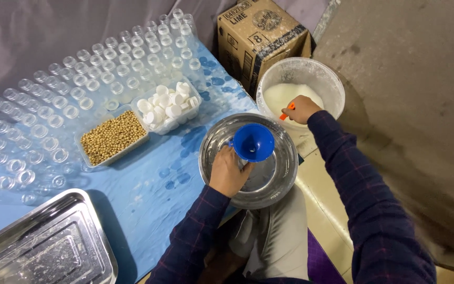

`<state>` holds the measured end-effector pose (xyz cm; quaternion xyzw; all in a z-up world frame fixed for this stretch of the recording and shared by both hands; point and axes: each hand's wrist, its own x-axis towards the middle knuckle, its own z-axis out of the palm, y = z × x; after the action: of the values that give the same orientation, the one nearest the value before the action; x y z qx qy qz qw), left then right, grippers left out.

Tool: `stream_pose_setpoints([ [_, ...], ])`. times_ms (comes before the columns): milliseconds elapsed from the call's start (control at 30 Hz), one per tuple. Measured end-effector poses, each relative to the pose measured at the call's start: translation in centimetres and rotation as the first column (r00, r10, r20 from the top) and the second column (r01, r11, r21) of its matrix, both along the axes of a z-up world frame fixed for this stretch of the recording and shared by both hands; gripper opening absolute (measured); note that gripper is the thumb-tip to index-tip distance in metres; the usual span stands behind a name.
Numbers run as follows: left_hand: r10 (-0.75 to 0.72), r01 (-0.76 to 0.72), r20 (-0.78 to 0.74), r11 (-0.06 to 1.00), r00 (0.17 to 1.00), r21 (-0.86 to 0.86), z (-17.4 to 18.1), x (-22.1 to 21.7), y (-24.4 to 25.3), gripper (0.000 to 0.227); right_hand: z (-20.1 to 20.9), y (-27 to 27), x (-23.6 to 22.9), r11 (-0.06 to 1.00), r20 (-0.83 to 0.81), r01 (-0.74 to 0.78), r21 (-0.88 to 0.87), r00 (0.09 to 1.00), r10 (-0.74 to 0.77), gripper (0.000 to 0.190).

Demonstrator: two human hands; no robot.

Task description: The person scoops a white liquid from a bucket using an orange ladle and pours it into small plastic bottles through a blue funnel. After filling each bottle, they place a white cap on it and set the bottle on a metal tray. The process is repeated for multiple bottles.

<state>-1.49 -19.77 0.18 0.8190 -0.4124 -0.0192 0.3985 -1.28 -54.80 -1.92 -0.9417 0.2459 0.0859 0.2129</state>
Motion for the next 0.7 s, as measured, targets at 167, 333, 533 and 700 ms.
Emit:
stream_pose_setpoints([
  [167, -0.01, 0.01, 0.028, 1.0, 1.0, -0.013, 0.5, -0.1, 0.0, 0.035, -4.5, -3.6, 1.3, 0.974, -0.005, 0.056, -0.22, 0.998, -0.059, 0.038],
  [333, 0.008, -0.008, 0.011, 1.0, 1.0, 0.004, 0.6, -0.1, -0.1, 0.04, -3.7, -5.1, 1.1, 0.875, -0.002, 0.136, -0.465, 0.988, -0.155, 0.034],
  [533, -0.008, 0.008, -0.026, 1.0, 1.0, -0.006, -0.2, 0.2, 0.1, 0.035, -5.9, -7.5, 4.6, 0.929, 0.081, 0.154, -0.336, 0.988, -0.134, 0.04],
  [700, 0.005, -0.005, -0.012, 1.0, 1.0, -0.01, -0.2, 0.2, -0.1, 0.037, -0.1, -2.2, 2.0, 0.992, 0.001, -0.092, -0.091, 0.996, 0.092, 0.043],
])
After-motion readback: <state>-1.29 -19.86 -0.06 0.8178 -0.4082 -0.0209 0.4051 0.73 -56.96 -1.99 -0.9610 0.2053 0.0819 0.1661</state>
